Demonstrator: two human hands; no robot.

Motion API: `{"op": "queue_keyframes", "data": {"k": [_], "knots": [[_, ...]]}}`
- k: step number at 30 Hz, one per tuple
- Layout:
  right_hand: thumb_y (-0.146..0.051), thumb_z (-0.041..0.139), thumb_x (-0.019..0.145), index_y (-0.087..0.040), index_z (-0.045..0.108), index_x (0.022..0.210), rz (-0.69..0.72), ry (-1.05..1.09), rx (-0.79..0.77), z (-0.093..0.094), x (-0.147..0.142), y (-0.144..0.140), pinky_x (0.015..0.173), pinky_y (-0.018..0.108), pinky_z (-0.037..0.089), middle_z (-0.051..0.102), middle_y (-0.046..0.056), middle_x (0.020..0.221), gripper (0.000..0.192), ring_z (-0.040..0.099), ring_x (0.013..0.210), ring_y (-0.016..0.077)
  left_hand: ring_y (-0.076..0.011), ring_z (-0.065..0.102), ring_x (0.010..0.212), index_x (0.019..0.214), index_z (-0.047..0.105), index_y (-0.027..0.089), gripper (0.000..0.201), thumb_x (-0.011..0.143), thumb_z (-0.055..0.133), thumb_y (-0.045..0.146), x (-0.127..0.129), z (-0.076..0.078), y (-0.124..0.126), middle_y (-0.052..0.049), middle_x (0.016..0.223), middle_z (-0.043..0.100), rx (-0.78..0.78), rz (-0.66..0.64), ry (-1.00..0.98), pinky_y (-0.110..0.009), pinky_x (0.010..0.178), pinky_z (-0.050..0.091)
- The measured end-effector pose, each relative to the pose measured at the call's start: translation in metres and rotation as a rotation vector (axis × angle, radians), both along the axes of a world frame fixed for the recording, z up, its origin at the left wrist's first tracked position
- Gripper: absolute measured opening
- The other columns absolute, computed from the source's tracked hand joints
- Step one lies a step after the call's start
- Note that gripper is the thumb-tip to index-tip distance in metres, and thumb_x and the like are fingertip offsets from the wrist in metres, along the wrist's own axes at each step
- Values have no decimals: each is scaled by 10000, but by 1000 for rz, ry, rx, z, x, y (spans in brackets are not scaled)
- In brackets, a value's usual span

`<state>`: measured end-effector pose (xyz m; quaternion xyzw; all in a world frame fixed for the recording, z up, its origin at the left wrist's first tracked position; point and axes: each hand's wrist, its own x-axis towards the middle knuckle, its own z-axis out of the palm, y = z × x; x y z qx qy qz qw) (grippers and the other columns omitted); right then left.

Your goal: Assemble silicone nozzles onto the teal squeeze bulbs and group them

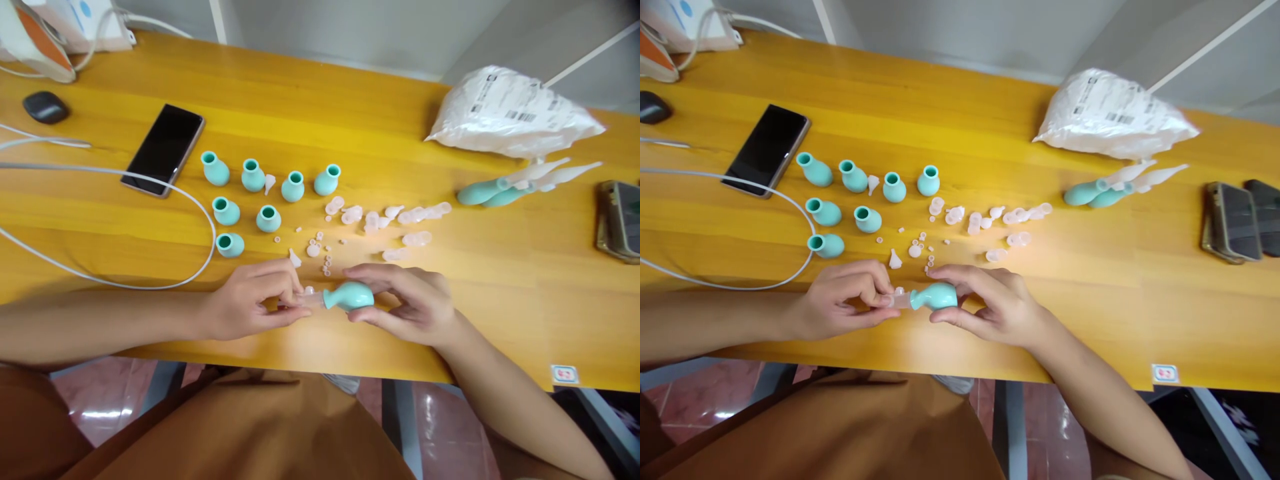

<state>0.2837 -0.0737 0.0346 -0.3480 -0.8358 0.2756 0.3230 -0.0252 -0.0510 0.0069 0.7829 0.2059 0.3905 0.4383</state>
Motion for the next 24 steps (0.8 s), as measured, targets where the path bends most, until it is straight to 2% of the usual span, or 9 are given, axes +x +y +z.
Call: {"op": "queue_keyframes", "data": {"k": [6,9,12,15,19,24], "knots": [[-430,803,1069,-278,666,1536,13,-7,-64,-6,0,-1,652,232,663,872,16,918,510,828,701,165,-130,725,852,930,606,213,245,1023,815,124,-1,-2,-2,-10,960,707,22,2,19,-221,787,644],[-426,793,1082,-248,667,1519,26,3,-138,-9,0,-2,619,217,622,827,-14,802,489,779,633,141,-141,737,868,924,609,214,239,1036,804,132,-1,-1,-3,-18,963,716,38,-4,28,-233,791,646],[-419,746,1118,-220,582,1584,70,69,-268,-11,-1,-4,589,183,583,766,-53,728,532,747,588,111,-143,744,872,925,610,215,234,1047,794,138,-2,-1,-3,-19,949,718,47,-6,32,-232,796,647],[-427,724,1130,-219,493,1654,101,104,-364,-12,-1,-3,611,169,583,776,-49,772,609,766,618,103,-142,746,869,936,614,213,233,1040,811,142,-2,-1,-2,-20,950,715,66,-1,35,-227,787,648],[-467,778,1088,-222,547,1621,67,60,-309,-12,2,1,675,197,611,830,-6,895,631,776,700,120,-144,768,897,949,634,202,226,1020,829,112,-1,-1,-3,-40,1020,723,79,21,10,-245,818,678],[-465,823,1047,-239,703,1443,103,69,-208,-13,3,10,737,215,640,860,30,1006,471,817,803,145,-141,760,842,931,648,210,238,1002,858,121,-2,-2,-4,-37,1011,717,122,28,-14,-242,741,664]]}}
